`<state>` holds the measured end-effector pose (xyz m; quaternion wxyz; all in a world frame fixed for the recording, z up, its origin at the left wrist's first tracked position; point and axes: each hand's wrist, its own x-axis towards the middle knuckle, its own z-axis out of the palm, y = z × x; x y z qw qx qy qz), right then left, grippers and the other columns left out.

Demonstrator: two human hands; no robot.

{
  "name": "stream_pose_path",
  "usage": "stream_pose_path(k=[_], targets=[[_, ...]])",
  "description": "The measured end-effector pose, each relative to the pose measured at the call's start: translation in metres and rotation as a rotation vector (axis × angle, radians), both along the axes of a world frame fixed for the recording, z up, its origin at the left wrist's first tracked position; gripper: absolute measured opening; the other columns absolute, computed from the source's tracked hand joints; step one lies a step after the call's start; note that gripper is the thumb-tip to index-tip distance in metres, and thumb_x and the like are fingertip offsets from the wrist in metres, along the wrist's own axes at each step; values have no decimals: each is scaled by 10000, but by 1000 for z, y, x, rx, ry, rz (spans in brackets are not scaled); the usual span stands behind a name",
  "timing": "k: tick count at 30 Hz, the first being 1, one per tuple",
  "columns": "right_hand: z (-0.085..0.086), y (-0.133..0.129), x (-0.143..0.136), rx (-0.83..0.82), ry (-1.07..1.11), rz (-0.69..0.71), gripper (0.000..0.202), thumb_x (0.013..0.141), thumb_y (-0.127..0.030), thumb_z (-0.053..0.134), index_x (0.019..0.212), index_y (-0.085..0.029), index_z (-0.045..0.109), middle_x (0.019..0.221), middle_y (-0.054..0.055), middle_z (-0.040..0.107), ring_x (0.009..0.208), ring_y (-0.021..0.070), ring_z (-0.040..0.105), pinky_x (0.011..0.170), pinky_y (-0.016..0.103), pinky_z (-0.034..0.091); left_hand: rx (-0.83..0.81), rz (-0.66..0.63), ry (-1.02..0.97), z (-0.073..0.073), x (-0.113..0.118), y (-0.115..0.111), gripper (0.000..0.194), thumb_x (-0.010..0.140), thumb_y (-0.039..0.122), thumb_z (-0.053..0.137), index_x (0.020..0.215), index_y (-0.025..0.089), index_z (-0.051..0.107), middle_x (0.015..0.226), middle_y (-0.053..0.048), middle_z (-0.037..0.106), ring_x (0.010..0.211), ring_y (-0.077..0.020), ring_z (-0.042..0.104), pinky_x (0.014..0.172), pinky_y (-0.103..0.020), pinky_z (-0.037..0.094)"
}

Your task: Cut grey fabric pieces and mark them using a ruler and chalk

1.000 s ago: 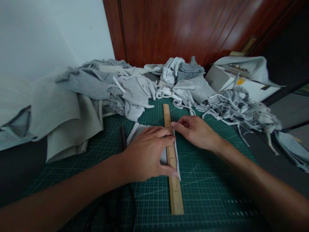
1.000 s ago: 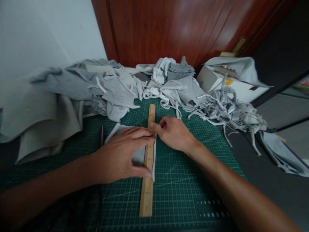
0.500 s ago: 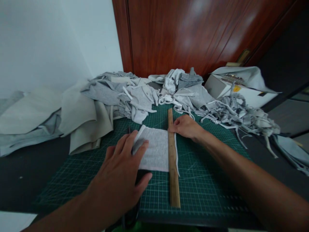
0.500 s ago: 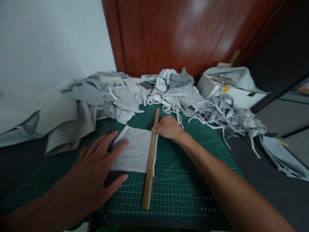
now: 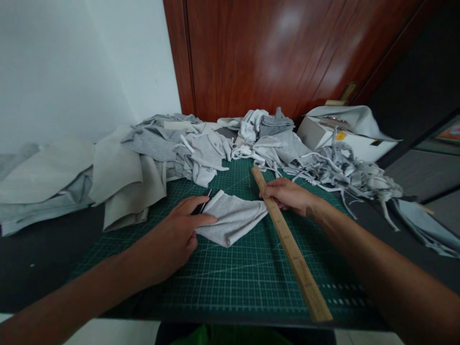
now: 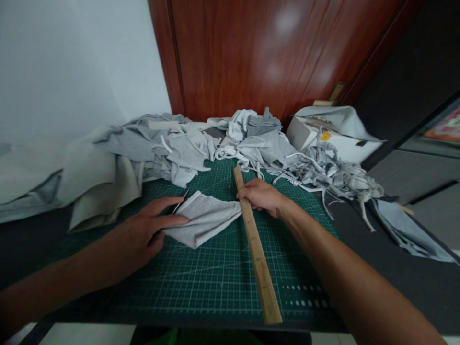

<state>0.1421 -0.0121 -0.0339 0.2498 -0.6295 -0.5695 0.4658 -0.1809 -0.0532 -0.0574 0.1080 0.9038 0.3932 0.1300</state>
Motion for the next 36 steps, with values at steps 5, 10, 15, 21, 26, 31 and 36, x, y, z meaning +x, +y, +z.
stream_pose_path(k=[5, 10, 15, 21, 26, 31, 36], targets=[[2, -33, -1, -87, 56, 63, 138, 784, -247, 631, 711, -215, 518, 527, -86, 429, 439, 73, 328, 408, 213, 219, -5, -140, 75, 10, -8, 37, 674, 849, -27, 456, 1351, 336, 722, 1721, -20, 375, 1543, -320, 420, 1270, -564, 341], [1, -67, -16, -167, 107, 144, 128, 823, -276, 643, 776, -218, 539, 539, -92, 440, 466, 83, 349, 425, 210, 263, 118, -243, 100, 20, 5, 66, 669, 866, -66, 363, 1306, 262, 745, 1608, -32, 519, 1499, -325, 446, 1227, -582, 335], [-3, -80, -23, -113, 57, 264, 293, 930, -388, 626, 722, -227, 497, 593, -70, 436, 512, 98, 362, 461, 236, 286, 123, -183, -39, 26, 38, 33, 329, 887, 148, 563, 1140, 210, 763, 1263, -100, 661, 1187, -308, 627, 1060, -536, 448], [20, -42, -11, 10, -158, 206, 476, 1028, -573, 505, 714, -219, 546, 669, 17, 606, 591, 156, 537, 559, 285, 410, -18, -203, -29, 16, 52, 1, 152, 967, 235, 613, 1054, 200, 733, 1147, -89, 632, 1083, -290, 593, 990, -495, 465], [33, 20, -37, 222, -425, 272, 343, 1054, -368, 509, 756, -207, 560, 728, 43, 645, 646, 173, 583, 600, 293, 408, -30, -275, -66, 6, 51, 4, 231, 1020, 127, 476, 998, 176, 701, 1055, -78, 632, 1032, -254, 581, 970, -433, 458], [30, 47, -71, 265, -571, 403, 222, 825, -303, 837, 793, -180, 655, 799, 47, 679, 783, 215, 631, 664, 298, 390, -86, -381, -45, 12, 55, 0, 252, 989, 62, 437, 916, 177, 650, 996, -75, 629, 983, -245, 577, 901, -388, 466], [28, 42, -61, 208, -611, 458, 258, 871, -242, 746, 658, -183, 612, 646, 0, 567, 648, 168, 552, 596, 295, 357, -187, -462, 9, 18, 52, 1, 201, 872, 7, 516, 849, 203, 556, 964, -42, 620, 923, -224, 577, 805, -345, 451]])
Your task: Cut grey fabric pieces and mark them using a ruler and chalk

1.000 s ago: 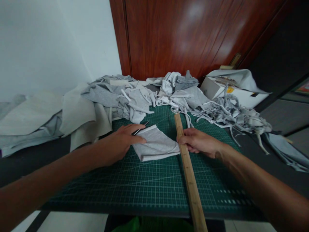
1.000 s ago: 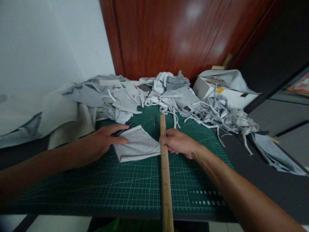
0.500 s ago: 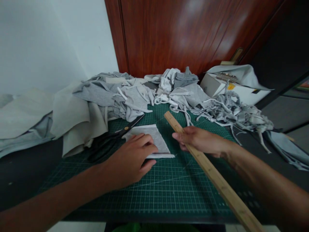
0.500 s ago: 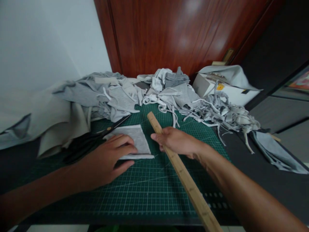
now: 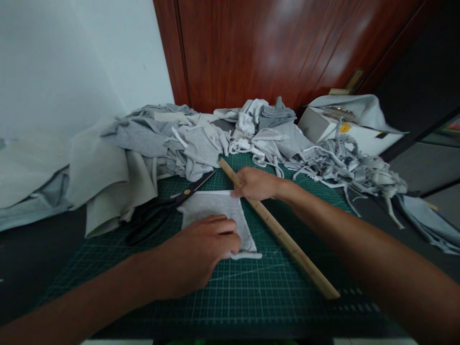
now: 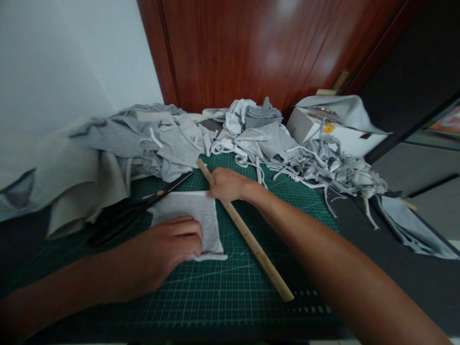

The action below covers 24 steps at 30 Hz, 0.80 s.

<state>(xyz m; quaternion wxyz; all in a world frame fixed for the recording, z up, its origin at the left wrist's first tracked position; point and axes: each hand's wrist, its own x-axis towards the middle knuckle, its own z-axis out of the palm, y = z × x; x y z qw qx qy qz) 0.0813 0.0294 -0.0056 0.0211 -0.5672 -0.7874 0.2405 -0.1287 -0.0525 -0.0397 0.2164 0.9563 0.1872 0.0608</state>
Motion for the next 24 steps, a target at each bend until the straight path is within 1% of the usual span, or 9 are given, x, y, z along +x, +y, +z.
stream_pose_path(k=[3, 6, 8, 11, 13, 14, 18, 22, 24], targets=[[-2, -5, 20, -53, 12, -12, 268, 850, -259, 750, 646, -188, 591, 623, -29, 522, 590, 139, 497, 541, 285, 339, -54, -56, 36, 3, -3, -1, 222, 847, 0, 542, 840, 221, 529, 953, -18, 623, 922, -211, 588, 806, -322, 453], [-5, -12, 36, -83, 31, -44, 293, 833, -256, 742, 619, -199, 550, 582, -50, 465, 548, 125, 446, 507, 284, 316, -89, -84, 76, 12, -2, -3, 183, 851, 49, 596, 842, 226, 548, 939, -9, 641, 900, -203, 600, 792, -305, 459], [-7, -18, 41, -73, 44, -76, 302, 842, -266, 725, 615, -205, 536, 565, -53, 446, 533, 124, 430, 494, 286, 305, -113, -83, 117, 20, 2, -2, 131, 904, 113, 605, 836, 221, 574, 920, -5, 653, 861, -192, 609, 777, -302, 462], [-8, -25, 41, -40, 64, -109, 266, 859, -270, 711, 649, -204, 561, 575, -43, 475, 539, 130, 450, 501, 281, 319, -130, -13, 122, 26, 14, 6, 223, 1035, 204, 505, 843, 218, 618, 862, 4, 675, 848, -186, 647, 791, -311, 469], [-8, -29, 39, -25, 70, -113, 260, 860, -239, 710, 649, -205, 562, 579, -37, 493, 546, 130, 464, 514, 275, 334, -80, 86, 75, 22, 23, 15, 162, 1019, 177, 499, 955, 213, 642, 896, -7, 701, 844, -202, 661, 761, -334, 472], [-8, -30, 38, -20, 71, -112, 266, 860, -220, 708, 643, -206, 555, 578, -35, 496, 548, 130, 467, 519, 272, 338, -19, 142, 41, 17, 27, 20, 145, 985, 145, 513, 945, 209, 637, 869, -12, 696, 820, -211, 658, 749, -348, 471], [-7, -34, 36, 9, 56, -114, 262, 876, -203, 707, 661, -210, 556, 606, -17, 548, 572, 143, 508, 550, 277, 357, 153, 317, -49, -4, 35, 29, 97, 912, 124, 599, 960, 195, 642, 1003, -56, 667, 954, -244, 647, 856, -397, 513], [-6, -54, 34, 132, 31, -157, 138, 892, -196, 694, 807, -205, 586, 793, 43, 661, 706, 183, 571, 626, 305, 359, 104, 392, -96, -13, 32, 27, 118, 926, 190, 677, 1044, 194, 667, 1136, -78, 639, 1103, -279, 620, 956, -461, 522], [-6, -71, 30, 215, 68, -169, 115, 936, -240, 658, 853, -208, 584, 792, 36, 664, 682, 177, 559, 614, 312, 343, 54, 402, -119, -13, 30, 27, 191, 908, 221, 730, 1088, 189, 674, 1194, -87, 624, 1151, -290, 602, 990, -482, 518]])
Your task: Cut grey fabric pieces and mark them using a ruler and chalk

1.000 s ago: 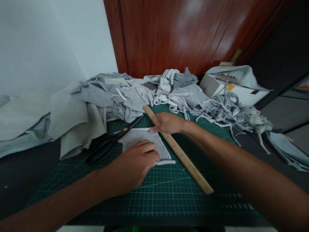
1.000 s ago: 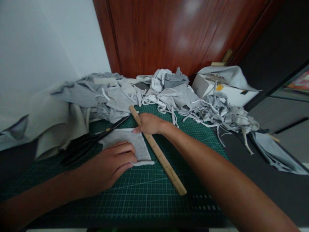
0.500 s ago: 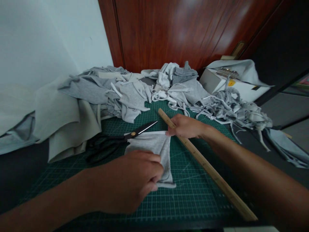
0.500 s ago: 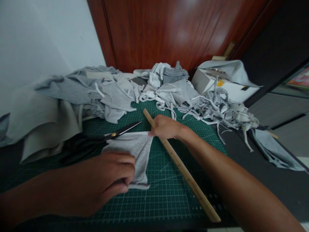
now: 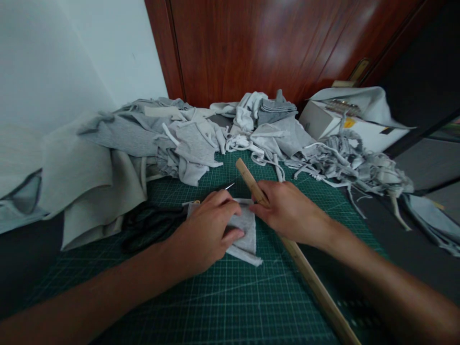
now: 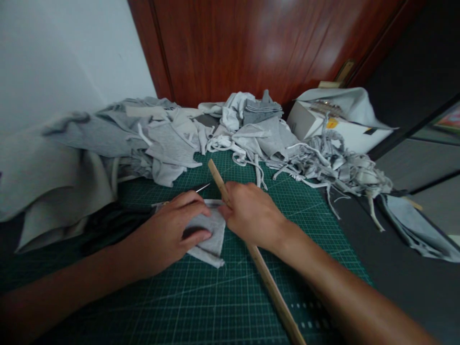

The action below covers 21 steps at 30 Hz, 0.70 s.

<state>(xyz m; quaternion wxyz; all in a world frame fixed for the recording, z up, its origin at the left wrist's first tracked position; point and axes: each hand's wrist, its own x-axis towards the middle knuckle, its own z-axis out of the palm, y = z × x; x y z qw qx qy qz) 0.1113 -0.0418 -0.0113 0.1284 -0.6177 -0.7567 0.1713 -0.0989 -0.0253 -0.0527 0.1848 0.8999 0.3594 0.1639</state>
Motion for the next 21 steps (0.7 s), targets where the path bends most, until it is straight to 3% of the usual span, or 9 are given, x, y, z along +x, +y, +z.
stream_pose_path(k=[5, 7, 12, 18, 21], targets=[[-10, -37, -9, -175, 268, 185, 64, 934, -185, 626, 879, -214, 641, 791, 8, 705, 679, 165, 602, 603, 296, 378, -53, -53, -10, 7, -3, 1, 411, 816, 303, 857, 1168, 193, 676, 1280, -88, 609, 1232, -317, 560, 1081, -504, 489], [-16, -42, -9, -215, 322, 168, 7, 933, -208, 650, 937, -213, 653, 823, 19, 721, 717, 184, 624, 630, 305, 413, -52, -61, 13, 11, -3, 2, 517, 798, 309, 871, 1251, 180, 656, 1321, -101, 611, 1268, -329, 547, 1121, -507, 467], [-26, -43, -4, -243, 345, 49, 193, 886, -266, 759, 1004, -209, 618, 940, 47, 744, 790, 212, 642, 673, 325, 449, -42, -134, 119, 15, 0, 10, 809, 750, 463, 902, 1412, 147, 561, 1511, -169, 567, 1459, -380, 463, 1236, -540, 365], [-30, -45, 0, -292, 373, -14, 662, 716, -285, 942, 1276, -214, 596, 1053, 61, 772, 916, 270, 705, 749, 340, 500, -52, -237, 269, 16, 1, 28, 1144, 646, 630, 919, 1593, 222, 424, 1731, -176, 346, 1615, -457, 237, 1258, -726, 217], [-30, -40, 4, -278, 458, 2, 498, 818, -331, 860, 1235, -218, 612, 1025, 47, 752, 879, 247, 685, 748, 338, 508, -60, -255, 315, 14, 2, 30, 1351, 565, 770, 893, 1651, 181, 346, 1761, -219, 238, 1631, -493, 142, 1267, -749, 132]])
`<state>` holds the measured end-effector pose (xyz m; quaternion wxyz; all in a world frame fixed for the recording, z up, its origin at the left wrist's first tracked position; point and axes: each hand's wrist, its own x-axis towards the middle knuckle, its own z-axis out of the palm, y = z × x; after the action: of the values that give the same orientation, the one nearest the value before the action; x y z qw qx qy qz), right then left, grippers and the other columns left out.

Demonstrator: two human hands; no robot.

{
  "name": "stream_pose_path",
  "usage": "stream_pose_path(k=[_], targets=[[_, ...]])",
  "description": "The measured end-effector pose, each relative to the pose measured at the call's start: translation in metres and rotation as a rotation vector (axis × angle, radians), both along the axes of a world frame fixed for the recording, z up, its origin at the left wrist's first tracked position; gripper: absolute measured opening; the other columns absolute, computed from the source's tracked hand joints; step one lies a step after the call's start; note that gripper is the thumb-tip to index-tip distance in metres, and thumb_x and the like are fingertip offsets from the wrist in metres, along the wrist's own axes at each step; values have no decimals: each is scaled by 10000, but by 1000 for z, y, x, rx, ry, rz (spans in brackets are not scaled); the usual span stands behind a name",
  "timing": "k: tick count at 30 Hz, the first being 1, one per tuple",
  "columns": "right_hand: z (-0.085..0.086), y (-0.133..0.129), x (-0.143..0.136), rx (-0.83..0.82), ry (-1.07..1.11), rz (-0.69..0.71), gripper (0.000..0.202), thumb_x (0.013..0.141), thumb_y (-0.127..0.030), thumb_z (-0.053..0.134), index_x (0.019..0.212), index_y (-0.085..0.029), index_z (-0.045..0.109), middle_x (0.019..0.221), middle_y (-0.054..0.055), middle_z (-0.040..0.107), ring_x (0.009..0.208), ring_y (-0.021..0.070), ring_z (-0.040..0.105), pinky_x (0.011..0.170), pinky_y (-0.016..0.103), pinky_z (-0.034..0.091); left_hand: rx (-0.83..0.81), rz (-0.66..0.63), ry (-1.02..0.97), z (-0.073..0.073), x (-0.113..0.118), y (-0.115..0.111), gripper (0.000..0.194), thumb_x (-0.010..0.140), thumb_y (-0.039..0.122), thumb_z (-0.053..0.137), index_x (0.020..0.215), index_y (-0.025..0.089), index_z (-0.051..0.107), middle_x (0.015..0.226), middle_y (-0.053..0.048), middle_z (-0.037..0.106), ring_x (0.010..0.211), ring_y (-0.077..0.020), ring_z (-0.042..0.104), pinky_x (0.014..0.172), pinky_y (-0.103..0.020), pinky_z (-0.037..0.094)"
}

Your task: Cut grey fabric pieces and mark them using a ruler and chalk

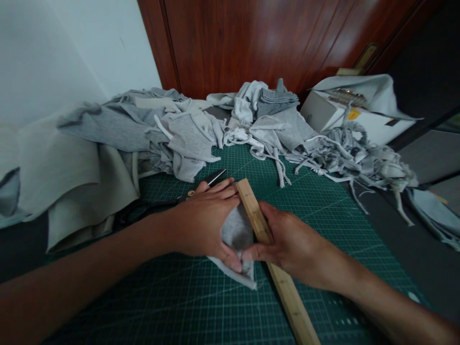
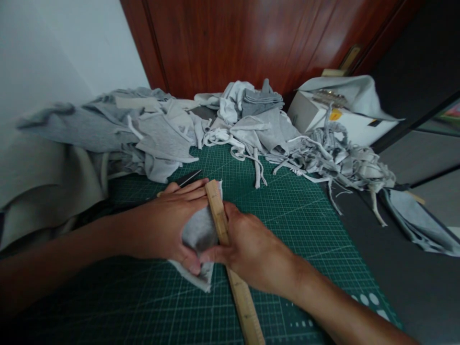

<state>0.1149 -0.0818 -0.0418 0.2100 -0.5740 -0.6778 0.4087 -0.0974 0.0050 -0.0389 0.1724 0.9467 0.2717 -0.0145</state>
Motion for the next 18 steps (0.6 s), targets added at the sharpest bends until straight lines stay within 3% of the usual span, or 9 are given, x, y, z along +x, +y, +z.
stream_pose_path(k=[3, 5, 7, 11, 14, 18], targets=[[5, 12, 4, 103, 120, -177, 223, 967, -413, 671, 1050, -211, 629, 835, 24, 664, 730, 201, 607, 641, 312, 481, 2, -3, -7, -5, 1, -2, 1524, 510, 865, 843, 1685, 111, 234, 1764, -275, 133, 1638, -500, 68, 1274, -736, 87], [11, 21, 4, 118, 225, -372, 270, 999, -479, 609, 915, -222, 587, 710, -9, 563, 610, 164, 526, 536, 280, 424, 8, 0, -16, -8, 2, -4, 1603, 470, 903, 821, 1694, 97, 173, 1765, -283, 106, 1640, -500, 46, 1274, -733, 78], [17, 28, -2, 29, 390, -459, 355, 1005, -559, 580, 860, -238, 538, 662, -31, 516, 528, 134, 465, 455, 252, 367, 17, -2, -41, -10, 2, -4, 1610, 463, 902, 821, 1695, 102, 162, 1768, -279, 115, 1641, -496, 55, 1281, -712, 95], [11, 35, -25, -103, 571, -308, 466, 945, -696, 624, 857, -246, 537, 635, -60, 498, 484, 115, 454, 421, 233, 361, 58, -42, -137, -12, 1, -5, 1396, 541, 818, 855, 1649, 155, 323, 1752, -250, 241, 1632, -504, 107, 1279, -690, 162], [-5, 38, -39, 45, 477, -195, 431, 941, -663, 665, 972, -236, 612, 682, -46, 567, 582, 145, 556, 491, 244, 435, 84, -44, -131, -15, 0, -6, 1261, 567, 742, 890, 1586, 148, 444, 1697, -261, 360, 1610, -539, 158, 1255, -709, 196], [-16, 39, -41, 227, 215, -205, 308, 997, -506, 655, 1070, -208, 626, 882, 36, 704, 753, 193, 661, 616, 285, 504, 78, -1, -146, -18, -2, -9, 1210, 554, 736, 899, 1541, 155, 508, 1664, -251, 421, 1608, -534, 166, 1241, -725, 194]])
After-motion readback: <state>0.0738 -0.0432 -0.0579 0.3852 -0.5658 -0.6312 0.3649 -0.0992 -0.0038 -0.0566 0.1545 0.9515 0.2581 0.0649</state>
